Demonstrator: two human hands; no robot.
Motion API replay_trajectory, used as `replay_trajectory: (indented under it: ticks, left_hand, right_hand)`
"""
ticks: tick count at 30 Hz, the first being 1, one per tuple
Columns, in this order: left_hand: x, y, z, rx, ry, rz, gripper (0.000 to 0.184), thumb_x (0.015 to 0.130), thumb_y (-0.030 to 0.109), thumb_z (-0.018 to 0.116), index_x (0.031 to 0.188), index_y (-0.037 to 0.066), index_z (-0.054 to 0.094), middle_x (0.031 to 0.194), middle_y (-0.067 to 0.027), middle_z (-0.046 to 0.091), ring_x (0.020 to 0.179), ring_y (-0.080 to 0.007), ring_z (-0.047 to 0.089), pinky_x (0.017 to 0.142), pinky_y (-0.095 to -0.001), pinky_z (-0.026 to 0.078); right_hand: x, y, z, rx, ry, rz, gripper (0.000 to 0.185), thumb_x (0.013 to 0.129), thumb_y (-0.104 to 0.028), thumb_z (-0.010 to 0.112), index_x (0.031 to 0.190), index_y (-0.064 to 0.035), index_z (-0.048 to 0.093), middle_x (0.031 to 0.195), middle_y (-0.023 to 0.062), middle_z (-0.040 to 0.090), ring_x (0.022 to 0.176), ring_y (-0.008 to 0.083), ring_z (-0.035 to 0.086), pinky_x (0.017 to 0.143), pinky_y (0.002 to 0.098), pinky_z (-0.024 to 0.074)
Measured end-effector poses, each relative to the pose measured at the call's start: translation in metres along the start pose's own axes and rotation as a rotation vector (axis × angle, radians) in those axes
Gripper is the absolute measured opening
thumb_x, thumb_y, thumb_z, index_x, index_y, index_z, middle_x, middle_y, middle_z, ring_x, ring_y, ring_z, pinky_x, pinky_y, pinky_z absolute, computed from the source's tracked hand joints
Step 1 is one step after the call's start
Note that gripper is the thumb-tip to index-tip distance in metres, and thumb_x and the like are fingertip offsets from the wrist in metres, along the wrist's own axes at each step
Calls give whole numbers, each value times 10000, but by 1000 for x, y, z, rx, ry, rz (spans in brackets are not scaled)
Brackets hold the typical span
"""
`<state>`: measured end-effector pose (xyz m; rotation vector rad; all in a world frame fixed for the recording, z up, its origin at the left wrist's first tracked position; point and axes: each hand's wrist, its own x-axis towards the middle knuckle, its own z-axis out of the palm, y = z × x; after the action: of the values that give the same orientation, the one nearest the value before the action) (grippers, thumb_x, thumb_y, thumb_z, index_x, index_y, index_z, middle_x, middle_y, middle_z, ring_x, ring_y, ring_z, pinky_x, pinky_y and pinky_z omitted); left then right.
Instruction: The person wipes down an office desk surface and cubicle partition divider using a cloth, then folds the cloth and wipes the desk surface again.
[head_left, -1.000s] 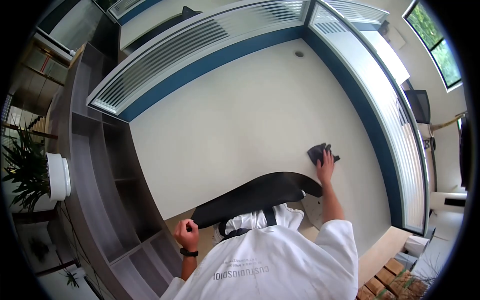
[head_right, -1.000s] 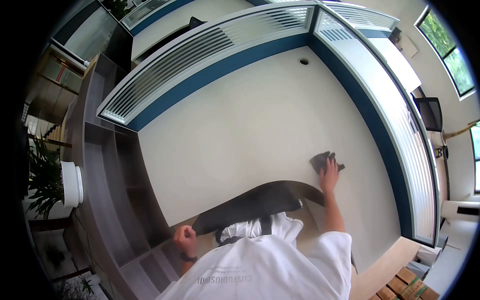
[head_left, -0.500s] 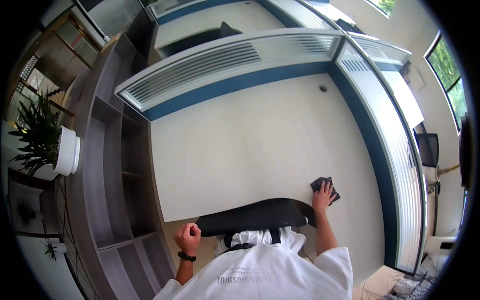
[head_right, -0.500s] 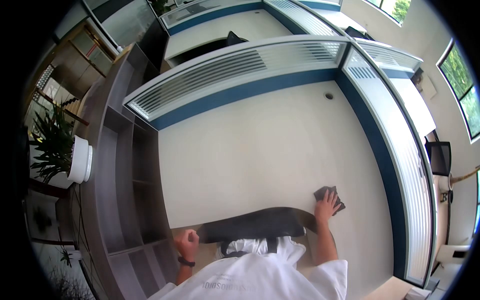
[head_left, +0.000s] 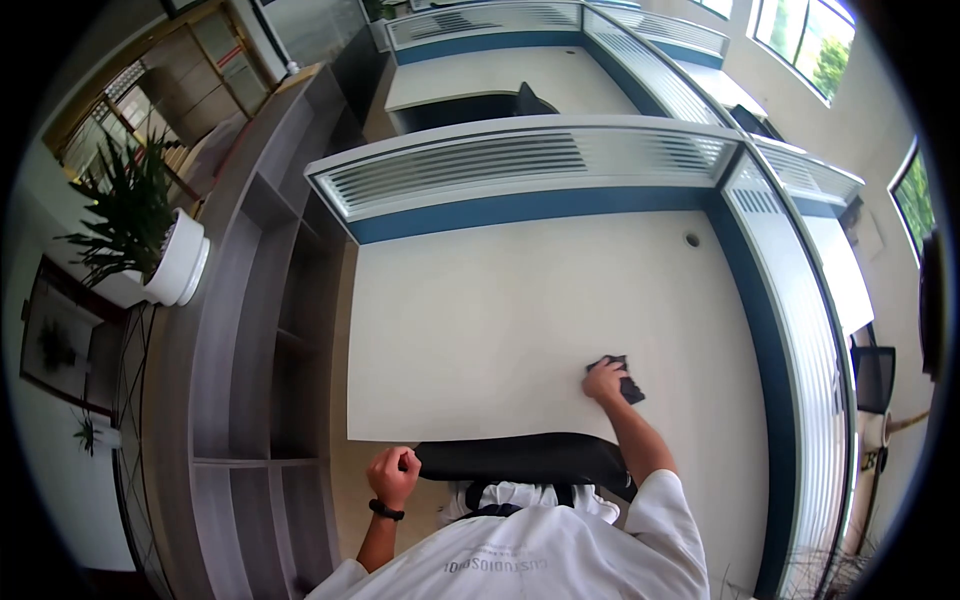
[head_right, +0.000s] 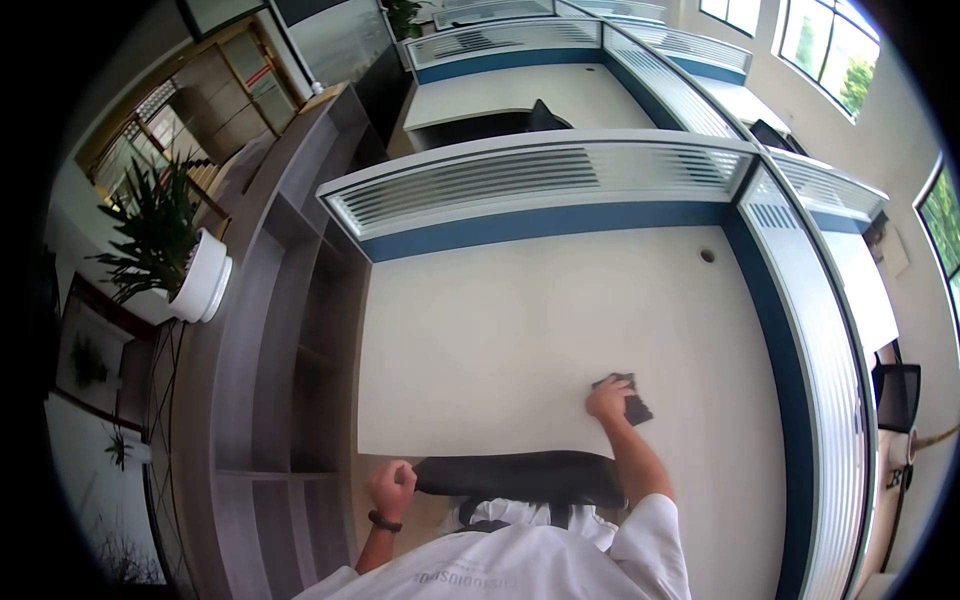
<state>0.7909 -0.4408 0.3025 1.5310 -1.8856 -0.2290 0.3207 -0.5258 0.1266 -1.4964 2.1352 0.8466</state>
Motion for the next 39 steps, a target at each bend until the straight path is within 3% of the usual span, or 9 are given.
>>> replay_trajectory:
  ticks: [4, 10, 15, 19, 20, 21, 25, 29, 39]
  left_hand:
    - [-3, -2, 0, 20, 13, -29, 98, 800, 124, 677, 724, 122, 615, 613, -10, 597, 540, -223, 595, 512, -352, 460]
    - [2, 1, -6, -20, -57, -83, 84, 796, 121, 683, 738, 108, 624, 618, -27, 601, 546, -229, 597, 519, -360, 461]
    - [7, 6, -10, 32, -149, -97, 106, 806, 122, 705, 756, 108, 613, 620, -31, 595, 564, -250, 604, 504, -372, 454]
    - [13, 11, -11, 59, -225, -126, 104, 809, 125, 703, 758, 109, 614, 633, -33, 604, 577, -258, 609, 518, -383, 463]
    - [14, 12, -10, 63, -247, -146, 105, 818, 133, 695, 758, 106, 613, 637, -31, 607, 592, -259, 615, 529, -391, 468]
    - [15, 13, -10, 69, -272, -164, 108, 826, 141, 688, 758, 104, 612, 641, -30, 611, 607, -259, 620, 539, -399, 472]
    - [30, 16, -16, 102, -505, -150, 92, 851, 191, 678, 849, 110, 634, 745, -43, 657, 723, -263, 653, 611, -407, 505]
    - [41, -10, 25, 122, -771, 18, 238, 874, 282, 674, 1049, 124, 633, 950, -75, 686, 906, -288, 656, 766, -421, 533]
    - [79, -7, 214, 68, -1253, 151, 416, 833, 393, 687, 1155, 140, 612, 1160, -148, 601, 1077, -365, 593, 946, -457, 495]
  right_hand:
    - [-39, -97, -48, 156, 33, -319, 624, 928, -384, 475, 1360, 65, 497, 1441, 283, 464, 1330, 550, 385, 973, 689, 393]
    - [-81, -168, -62, 751, 233, -1001, 404, 861, -335, 691, 1198, -115, 659, 1270, 173, 622, 1243, 375, 526, 1030, 457, 458]
    - [-35, -89, -22, 717, 292, -760, 311, 853, -307, 707, 1116, -142, 689, 1144, 106, 672, 1054, 323, 631, 913, 437, 526]
    - [-25, 44, 17, 841, 468, -181, 203, 852, -214, 616, 996, -80, 664, 938, 169, 661, 913, 372, 626, 835, 491, 512]
    - [-27, 74, 53, 586, 747, -85, 204, 867, -204, 592, 1033, -90, 626, 1013, 151, 629, 993, 351, 591, 814, 503, 504]
    - [-54, 92, 45, 250, 651, 131, 232, 870, -193, 581, 1086, -113, 598, 1111, 114, 586, 1105, 316, 533, 853, 492, 487]
    - [-126, 135, 111, 438, 652, 368, 499, 869, -140, 564, 1366, -126, 516, 1443, 93, 473, 1371, 292, 399, 1086, 504, 354]
    - [-143, 124, 175, 434, 844, 403, 590, 890, -113, 540, 1468, -122, 423, 1581, 101, 343, 1486, 288, 263, 1200, 513, 203]
    - [-159, 119, 145, 576, 807, 425, 585, 889, -126, 551, 1462, -146, 434, 1580, 77, 354, 1476, 276, 285, 1202, 494, 198]
